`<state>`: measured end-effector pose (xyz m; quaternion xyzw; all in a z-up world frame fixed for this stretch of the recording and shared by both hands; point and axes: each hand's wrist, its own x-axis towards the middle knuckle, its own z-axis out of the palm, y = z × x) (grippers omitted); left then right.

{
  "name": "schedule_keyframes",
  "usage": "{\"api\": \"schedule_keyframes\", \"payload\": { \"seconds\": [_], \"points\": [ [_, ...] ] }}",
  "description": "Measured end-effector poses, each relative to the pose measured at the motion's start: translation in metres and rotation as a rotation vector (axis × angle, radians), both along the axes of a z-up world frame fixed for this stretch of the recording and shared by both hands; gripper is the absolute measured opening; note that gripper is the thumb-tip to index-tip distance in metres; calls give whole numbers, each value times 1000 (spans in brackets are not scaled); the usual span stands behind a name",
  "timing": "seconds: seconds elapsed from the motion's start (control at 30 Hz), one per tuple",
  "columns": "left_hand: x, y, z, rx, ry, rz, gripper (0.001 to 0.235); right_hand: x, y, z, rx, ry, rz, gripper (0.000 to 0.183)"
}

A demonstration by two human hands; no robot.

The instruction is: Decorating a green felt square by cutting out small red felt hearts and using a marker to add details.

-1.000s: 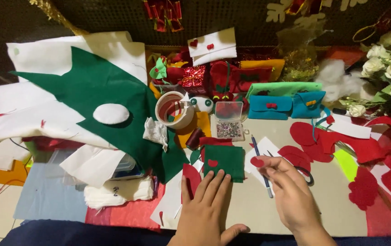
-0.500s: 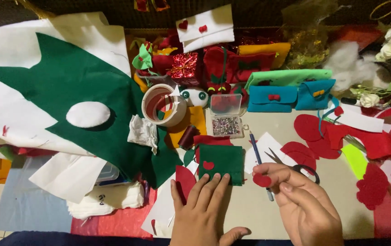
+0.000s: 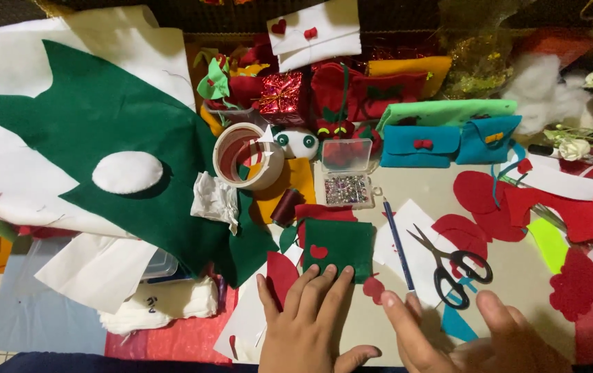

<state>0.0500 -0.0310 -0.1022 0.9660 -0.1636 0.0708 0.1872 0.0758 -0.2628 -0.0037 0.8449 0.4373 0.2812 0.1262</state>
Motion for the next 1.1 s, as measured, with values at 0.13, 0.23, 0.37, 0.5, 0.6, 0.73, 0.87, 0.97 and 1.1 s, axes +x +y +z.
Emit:
{"api": "schedule_keyframes", "payload": {
  "seconds": [0.13, 0.23, 0.37, 0.5, 0.6, 0.73, 0.87, 0.97, 1.1],
  "points": [
    [0, 1, -4, 32, 17, -21, 98, -17, -18, -11, -256, -108, 15, 39],
    [-1, 0, -3, 34, 7, -16, 98, -27, -5, -17, -137, 99, -219, 40],
    [-1, 0, -4, 61, -10, -3, 96, -10, 35, -7, 441, -25, -371, 15],
    [-2, -1, 0, 68, -31, 10, 97, 8, 53, -17, 1177, 793, -606, 24],
    [-2, -1, -1, 139, -95, 12, 100, 30, 54, -24, 1664, 1454, -900, 13],
    [-2, -2, -1, 141, -120, 20, 96, 38, 63, -40, 1502, 1518, -931, 20],
    [-1, -2, 4, 104, -95, 20, 94, 48, 68, -48, 1306, 1473, -901, 20],
    [-1, -2, -1, 96, -97, 41, 95, 46, 68, -56, 1344, 1447, -949, 18],
    [0, -3, 2, 46, -100, 69, 93, 51, 75, -35, 1142, 1482, -1128, 20]
  ]
}}
